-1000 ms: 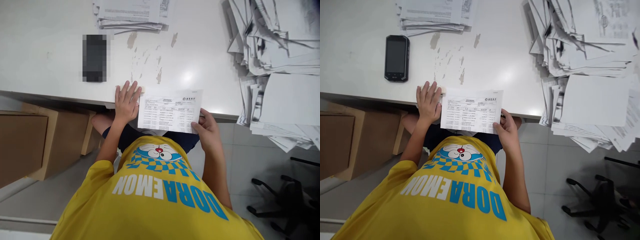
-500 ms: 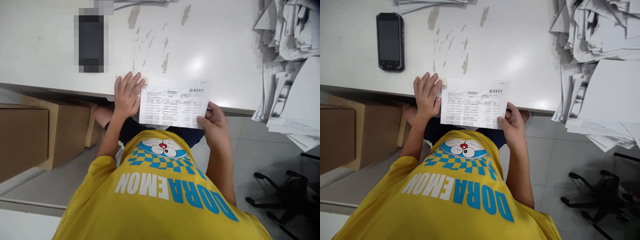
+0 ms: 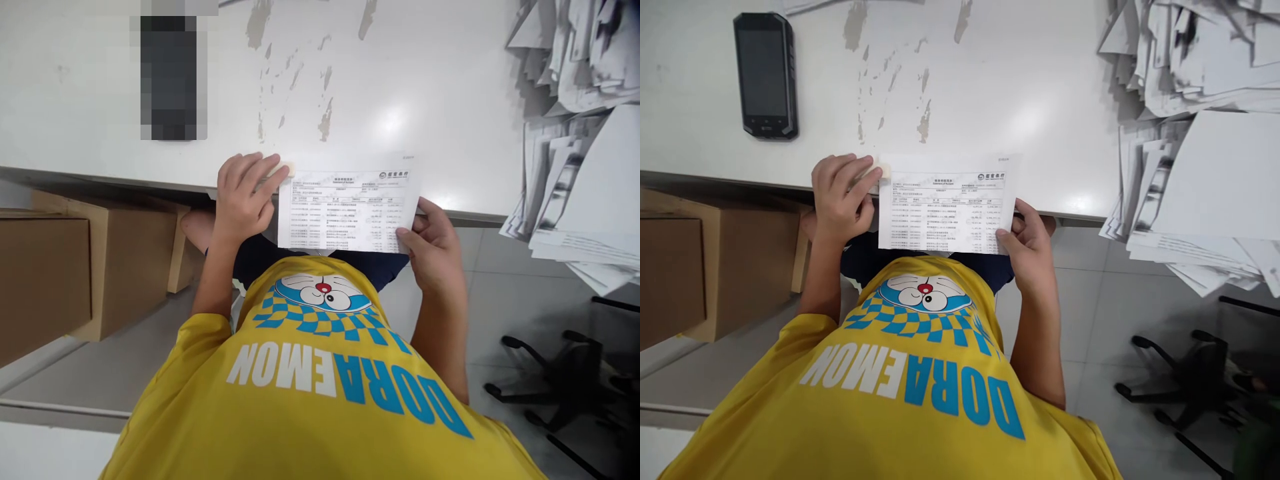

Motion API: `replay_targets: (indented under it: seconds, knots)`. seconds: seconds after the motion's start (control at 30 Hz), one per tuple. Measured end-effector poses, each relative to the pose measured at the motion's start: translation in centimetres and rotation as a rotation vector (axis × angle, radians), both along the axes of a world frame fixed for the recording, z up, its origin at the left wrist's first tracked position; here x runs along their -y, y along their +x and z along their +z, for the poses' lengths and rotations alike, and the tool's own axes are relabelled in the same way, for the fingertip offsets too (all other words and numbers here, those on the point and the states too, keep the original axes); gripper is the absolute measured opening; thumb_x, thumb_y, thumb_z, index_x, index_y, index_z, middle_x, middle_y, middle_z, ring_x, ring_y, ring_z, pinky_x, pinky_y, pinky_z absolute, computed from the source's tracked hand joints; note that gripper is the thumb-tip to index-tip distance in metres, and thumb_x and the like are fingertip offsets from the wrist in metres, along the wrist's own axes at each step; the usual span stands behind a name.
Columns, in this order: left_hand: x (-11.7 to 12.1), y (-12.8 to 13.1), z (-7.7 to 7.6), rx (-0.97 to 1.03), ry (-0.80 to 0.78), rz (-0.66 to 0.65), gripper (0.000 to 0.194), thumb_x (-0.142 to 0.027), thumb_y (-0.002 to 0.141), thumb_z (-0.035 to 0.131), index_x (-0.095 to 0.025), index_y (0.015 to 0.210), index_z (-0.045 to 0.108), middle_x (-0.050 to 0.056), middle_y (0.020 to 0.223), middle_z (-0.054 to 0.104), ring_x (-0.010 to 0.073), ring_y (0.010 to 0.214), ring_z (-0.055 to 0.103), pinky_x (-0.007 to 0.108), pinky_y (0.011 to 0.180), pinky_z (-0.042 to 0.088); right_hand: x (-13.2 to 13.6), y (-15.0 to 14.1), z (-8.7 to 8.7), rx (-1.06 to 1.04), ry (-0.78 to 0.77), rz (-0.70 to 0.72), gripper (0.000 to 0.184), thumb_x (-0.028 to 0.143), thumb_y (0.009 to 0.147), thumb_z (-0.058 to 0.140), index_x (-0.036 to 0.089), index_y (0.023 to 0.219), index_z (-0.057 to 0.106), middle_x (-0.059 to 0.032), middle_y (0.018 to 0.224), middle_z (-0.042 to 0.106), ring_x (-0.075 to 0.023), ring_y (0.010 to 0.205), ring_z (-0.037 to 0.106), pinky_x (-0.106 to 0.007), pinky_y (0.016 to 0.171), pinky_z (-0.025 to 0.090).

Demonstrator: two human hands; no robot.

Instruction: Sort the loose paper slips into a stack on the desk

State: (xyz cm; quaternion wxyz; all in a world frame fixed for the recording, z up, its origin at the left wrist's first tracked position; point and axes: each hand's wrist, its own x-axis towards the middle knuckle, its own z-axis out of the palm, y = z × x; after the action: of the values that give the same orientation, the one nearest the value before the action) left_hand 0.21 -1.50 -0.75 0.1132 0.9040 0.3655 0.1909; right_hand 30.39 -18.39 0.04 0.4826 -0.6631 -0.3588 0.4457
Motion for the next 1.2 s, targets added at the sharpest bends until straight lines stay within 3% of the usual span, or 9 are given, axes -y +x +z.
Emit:
replay_targets:
  seconds: [0.13, 0.33, 0.47, 0.6, 0.73, 0.83, 1.0, 1.2]
  knots:
    - [0.2, 0.0, -0.7, -0.016, 0.014, 0.022, 0.051, -0.047, 0.098, 0.042, -0.028, 0.145, 0.043, 0.011, 0.152, 0.049, 0.0338, 0.144, 0.040, 0.059, 0.118, 0.024, -0.1, 0.3, 0.0, -0.031, -0.009, 0.019, 0.053, 0.036, 0.086, 0.068, 0.034, 0.137, 0.053, -0.0047, 0.119, 0.073, -0.0267, 0.113, 0.068, -0.043, 0.086, 0.062]
    - [0.6, -2.1, -4.7, -0.017, 0.065, 0.056, 0.043, -0.042, 0.101, 0.039, -0.026, 0.140, 0.049, 0.015, 0.134, 0.062, 0.0314, 0.124, 0.058, 0.056, 0.105, 0.038, -0.1, 0.2, 1.0, -0.061, -0.037, 0.100, 0.055, 0.040, 0.086, 0.069, 0.033, 0.138, 0.052, -0.0055, 0.121, 0.072, -0.0278, 0.114, 0.068, -0.042, 0.083, 0.062]
    - [0.1, -3.4, -6.0, 0.000, 0.139, 0.114, 0.046, -0.046, 0.102, 0.037, -0.020, 0.139, 0.050, 0.017, 0.117, 0.068, 0.0311, 0.110, 0.065, 0.054, 0.096, 0.042, 0.0, 0.1, 1.9, -0.090, -0.049, 0.159, 0.055, 0.043, 0.086, 0.071, 0.033, 0.137, 0.053, -0.0051, 0.121, 0.073, -0.0280, 0.114, 0.068, -0.043, 0.084, 0.062]
    - [-0.9, -3.7, -5.8, -0.007, 0.230, 0.128, 0.054, -0.058, 0.098, 0.041, -0.020, 0.136, 0.048, 0.016, 0.111, 0.067, 0.0293, 0.099, 0.066, 0.051, 0.088, 0.045, -0.2, 0.0, 2.5, -0.117, -0.047, 0.173, 0.054, 0.043, 0.086, 0.071, 0.034, 0.136, 0.054, -0.0044, 0.119, 0.073, -0.0273, 0.112, 0.069, -0.043, 0.083, 0.063]
    - [-1.5, -3.8, -5.0, -0.027, 0.152, 0.045, 0.057, -0.064, 0.096, 0.042, -0.019, 0.131, 0.049, 0.018, 0.119, 0.064, 0.0304, 0.105, 0.065, 0.049, 0.087, 0.045, -0.3, -0.1, 2.7, -0.139, -0.054, 0.169, 0.052, 0.041, 0.086, 0.070, 0.034, 0.135, 0.055, -0.0044, 0.119, 0.073, -0.0272, 0.110, 0.070, -0.043, 0.081, 0.063]
    - [-1.7, -3.8, -4.1, -0.043, 0.111, 0.000, 0.058, -0.061, 0.098, 0.040, -0.017, 0.134, 0.048, 0.021, 0.123, 0.064, 0.0309, 0.108, 0.064, 0.047, 0.088, 0.044, -0.2, -0.1, 2.9, -0.142, -0.053, 0.161, 0.050, 0.039, 0.087, 0.069, 0.033, 0.135, 0.055, -0.0047, 0.118, 0.073, -0.0271, 0.108, 0.070, -0.041, 0.077, 0.063]
    - [-1.5, -3.5, -2.7, -0.097, 0.229, -0.063, 0.050, -0.051, 0.101, 0.037, -0.016, 0.136, 0.048, 0.021, 0.122, 0.067, 0.0268, 0.097, 0.066, 0.043, 0.080, 0.045, -0.2, -0.2, 3.0, -0.152, -0.051, 0.132, 0.051, 0.039, 0.086, 0.068, 0.032, 0.135, 0.055, -0.0049, 0.119, 0.074, -0.0271, 0.108, 0.070, -0.040, 0.075, 0.063]
    - [-1.6, -3.2, -1.7, -0.054, 0.204, -0.035, 0.045, -0.046, 0.102, 0.038, -0.017, 0.133, 0.053, 0.019, 0.119, 0.069, 0.0250, 0.097, 0.066, 0.043, 0.083, 0.045, -0.1, -0.3, 2.4, -0.167, -0.054, 0.116, 0.049, 0.038, 0.086, 0.067, 0.031, 0.133, 0.055, -0.0049, 0.116, 0.074, -0.0264, 0.105, 0.071, -0.039, 0.074, 0.063]
